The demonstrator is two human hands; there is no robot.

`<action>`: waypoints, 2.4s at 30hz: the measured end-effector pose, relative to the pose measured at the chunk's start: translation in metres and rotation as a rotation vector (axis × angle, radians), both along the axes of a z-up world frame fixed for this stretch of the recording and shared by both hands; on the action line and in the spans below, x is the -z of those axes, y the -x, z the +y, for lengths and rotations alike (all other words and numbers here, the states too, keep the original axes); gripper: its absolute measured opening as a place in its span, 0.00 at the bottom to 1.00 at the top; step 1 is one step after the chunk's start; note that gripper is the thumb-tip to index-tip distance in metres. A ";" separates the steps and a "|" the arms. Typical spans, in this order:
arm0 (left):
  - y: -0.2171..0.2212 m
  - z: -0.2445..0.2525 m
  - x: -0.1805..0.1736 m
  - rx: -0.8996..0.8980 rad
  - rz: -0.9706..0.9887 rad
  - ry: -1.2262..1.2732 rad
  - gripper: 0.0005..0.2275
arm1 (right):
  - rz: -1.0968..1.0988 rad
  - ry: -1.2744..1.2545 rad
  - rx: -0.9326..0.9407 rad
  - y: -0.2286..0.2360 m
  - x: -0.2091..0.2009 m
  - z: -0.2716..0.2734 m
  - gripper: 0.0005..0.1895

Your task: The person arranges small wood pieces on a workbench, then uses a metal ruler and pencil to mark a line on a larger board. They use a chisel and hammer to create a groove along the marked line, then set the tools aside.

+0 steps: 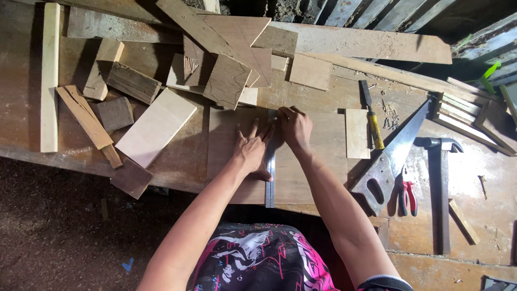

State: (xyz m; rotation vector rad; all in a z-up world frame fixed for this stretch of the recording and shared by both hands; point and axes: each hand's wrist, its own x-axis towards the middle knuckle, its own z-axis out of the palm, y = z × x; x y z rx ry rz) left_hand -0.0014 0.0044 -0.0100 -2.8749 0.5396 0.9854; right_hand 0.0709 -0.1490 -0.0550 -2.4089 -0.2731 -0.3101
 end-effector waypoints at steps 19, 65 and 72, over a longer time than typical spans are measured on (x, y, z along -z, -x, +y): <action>-0.004 0.000 -0.001 0.041 0.080 -0.061 0.58 | -0.059 0.032 -0.157 -0.004 0.002 0.000 0.08; 0.001 -0.003 -0.002 -0.077 -0.047 0.094 0.75 | 0.118 0.100 -0.495 0.167 -0.024 -0.042 0.20; -0.001 -0.004 0.002 -0.082 -0.027 0.105 0.77 | 0.113 0.125 -0.516 0.174 -0.024 -0.044 0.24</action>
